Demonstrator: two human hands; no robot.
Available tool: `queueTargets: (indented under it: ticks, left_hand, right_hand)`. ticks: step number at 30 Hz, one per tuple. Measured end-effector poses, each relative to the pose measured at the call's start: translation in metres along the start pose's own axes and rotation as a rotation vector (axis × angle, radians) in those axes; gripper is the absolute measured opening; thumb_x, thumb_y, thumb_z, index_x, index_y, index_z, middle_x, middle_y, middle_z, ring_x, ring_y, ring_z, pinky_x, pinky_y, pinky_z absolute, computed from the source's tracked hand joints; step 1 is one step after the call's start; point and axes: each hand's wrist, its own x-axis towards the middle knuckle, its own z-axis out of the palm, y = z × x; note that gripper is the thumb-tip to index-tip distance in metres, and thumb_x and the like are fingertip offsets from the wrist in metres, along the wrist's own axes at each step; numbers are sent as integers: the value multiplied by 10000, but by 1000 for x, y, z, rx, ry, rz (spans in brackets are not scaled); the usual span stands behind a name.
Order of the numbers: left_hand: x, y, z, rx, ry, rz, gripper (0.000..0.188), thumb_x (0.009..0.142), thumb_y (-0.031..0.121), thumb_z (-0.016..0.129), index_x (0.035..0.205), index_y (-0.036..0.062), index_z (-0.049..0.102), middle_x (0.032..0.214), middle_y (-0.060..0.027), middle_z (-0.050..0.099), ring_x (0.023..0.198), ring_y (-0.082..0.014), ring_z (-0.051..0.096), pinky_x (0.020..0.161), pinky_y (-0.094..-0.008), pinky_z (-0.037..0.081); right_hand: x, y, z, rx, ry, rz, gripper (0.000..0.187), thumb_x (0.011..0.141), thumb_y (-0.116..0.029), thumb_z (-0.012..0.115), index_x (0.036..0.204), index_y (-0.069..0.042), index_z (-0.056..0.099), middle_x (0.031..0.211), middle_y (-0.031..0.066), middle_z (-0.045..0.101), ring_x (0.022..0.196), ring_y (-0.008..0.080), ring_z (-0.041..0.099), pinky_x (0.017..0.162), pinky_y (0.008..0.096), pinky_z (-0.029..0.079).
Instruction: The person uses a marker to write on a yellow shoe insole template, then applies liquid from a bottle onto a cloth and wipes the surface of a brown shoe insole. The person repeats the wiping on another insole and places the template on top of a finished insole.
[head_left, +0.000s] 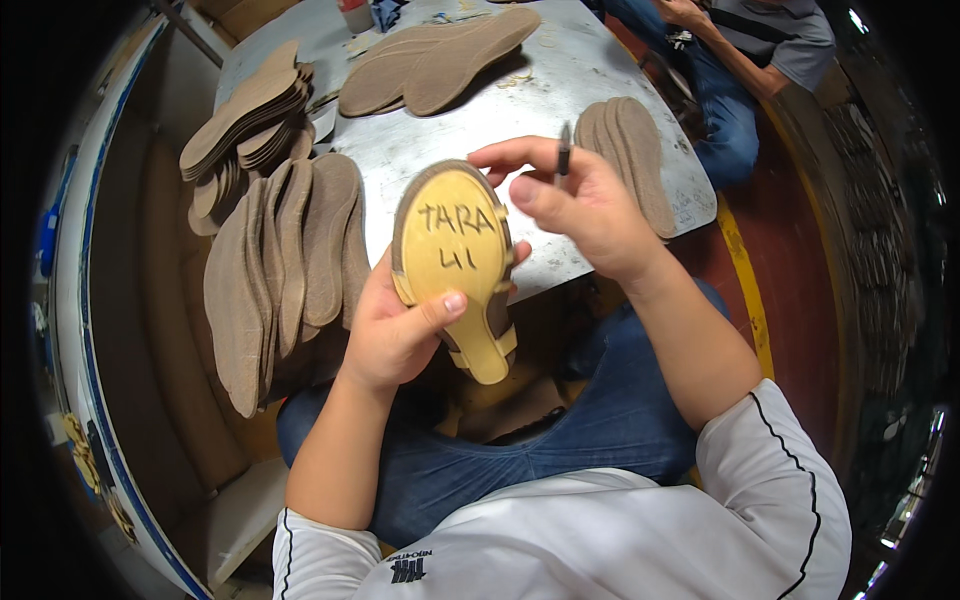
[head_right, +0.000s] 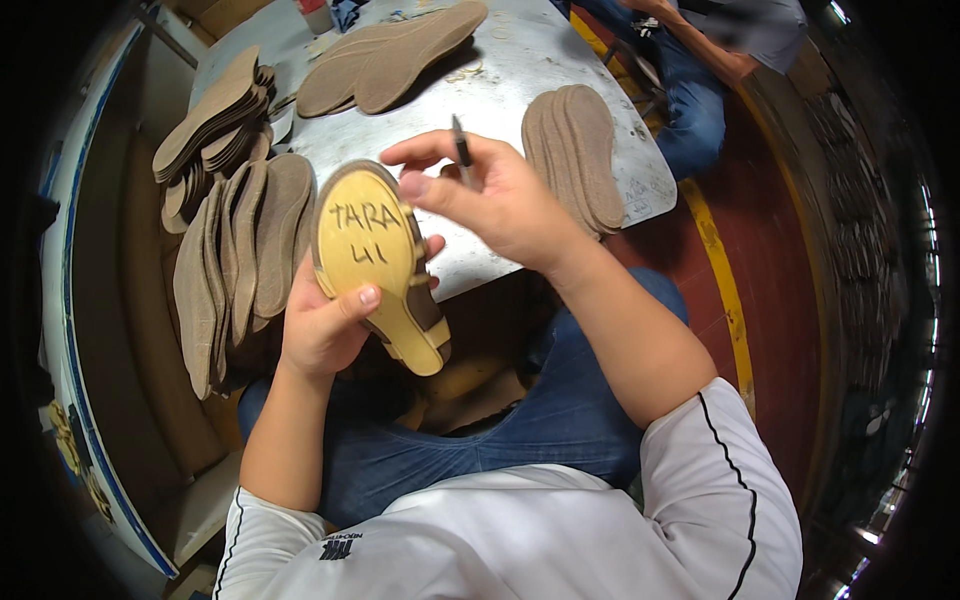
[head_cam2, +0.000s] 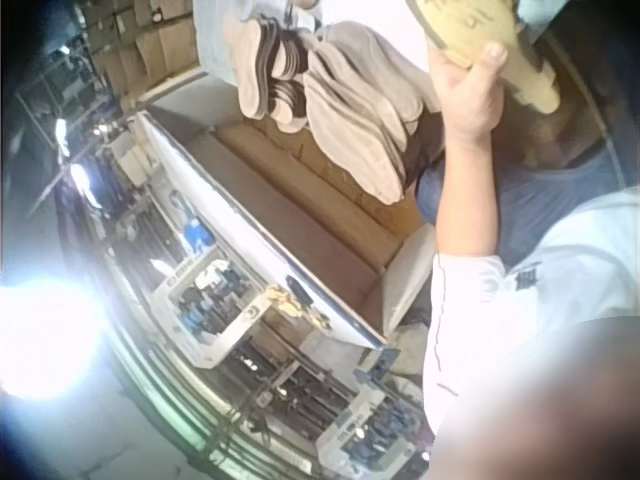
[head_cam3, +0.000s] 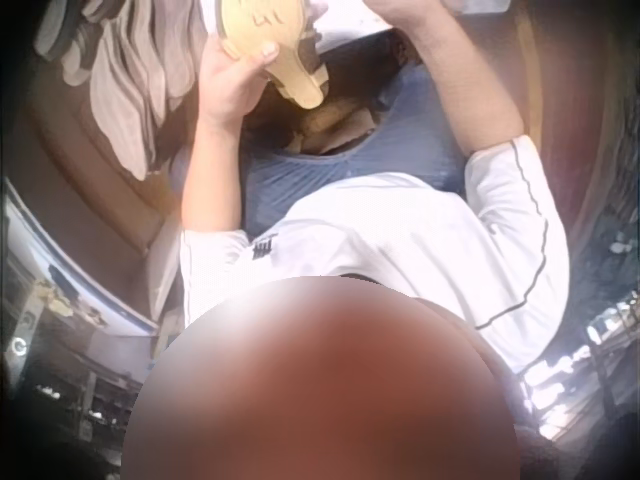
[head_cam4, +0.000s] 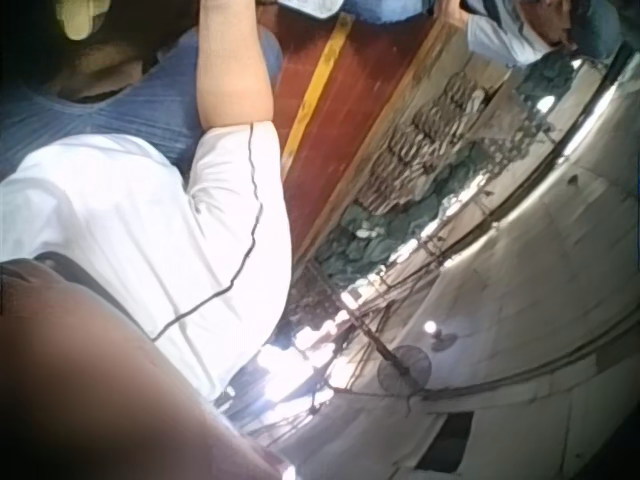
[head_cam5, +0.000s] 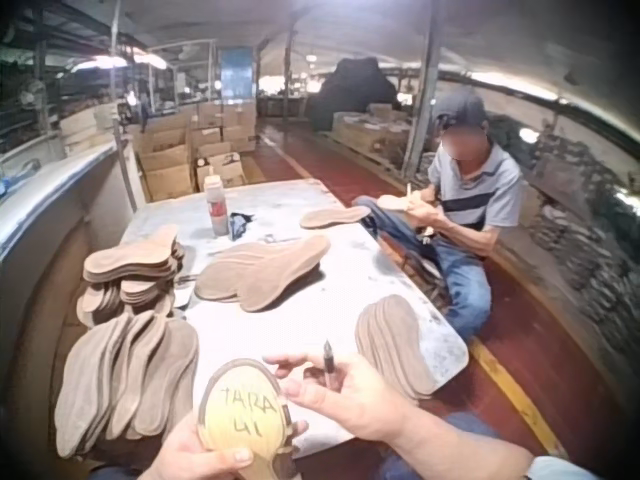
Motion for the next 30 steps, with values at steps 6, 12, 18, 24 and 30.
queueTargets:
  ticks: [6,12,18,24,30]
  left_hand:
    - [2,-15,5,72,-26,-93,821,1030,74,797,1738,-57,405,1564,-283,673,1478,-523,689,1194,-593,632]
    - [7,-25,-1,150,15,-82,763,1020,113,820,1661,-104,467,1479,-293,731,1383,-417,760,1187,-547,637]
    - [6,-26,1,186,49,-58,743,1016,87,828,1649,-87,480,1460,-292,745,1345,-375,778,1173,-520,635]
    - [4,-29,1,179,102,-57,691,1064,66,808,1654,-77,478,1475,-279,742,1349,-374,780,1178,-505,629]
    - [2,-28,-4,212,123,-60,671,1069,71,812,1642,-78,497,1460,-266,758,1343,-366,786,1185,-490,621]
  right_hand:
    - [-7,0,6,67,19,118,302,1038,-144,926,1257,34,821,1081,35,820,962,87,743,876,280,617]
    - [-7,-3,1,72,81,183,259,1009,-132,952,1187,12,831,986,10,791,881,68,703,792,248,569]
    - [-7,0,2,31,89,168,235,1017,-140,947,1155,5,824,974,5,786,856,58,684,754,247,557]
    - [-5,3,4,21,81,166,252,1035,-155,932,1186,9,815,991,14,796,867,68,701,761,257,573]
    - [-4,7,1,27,47,186,293,1058,-175,916,1244,19,801,1082,49,824,979,104,749,907,296,615]
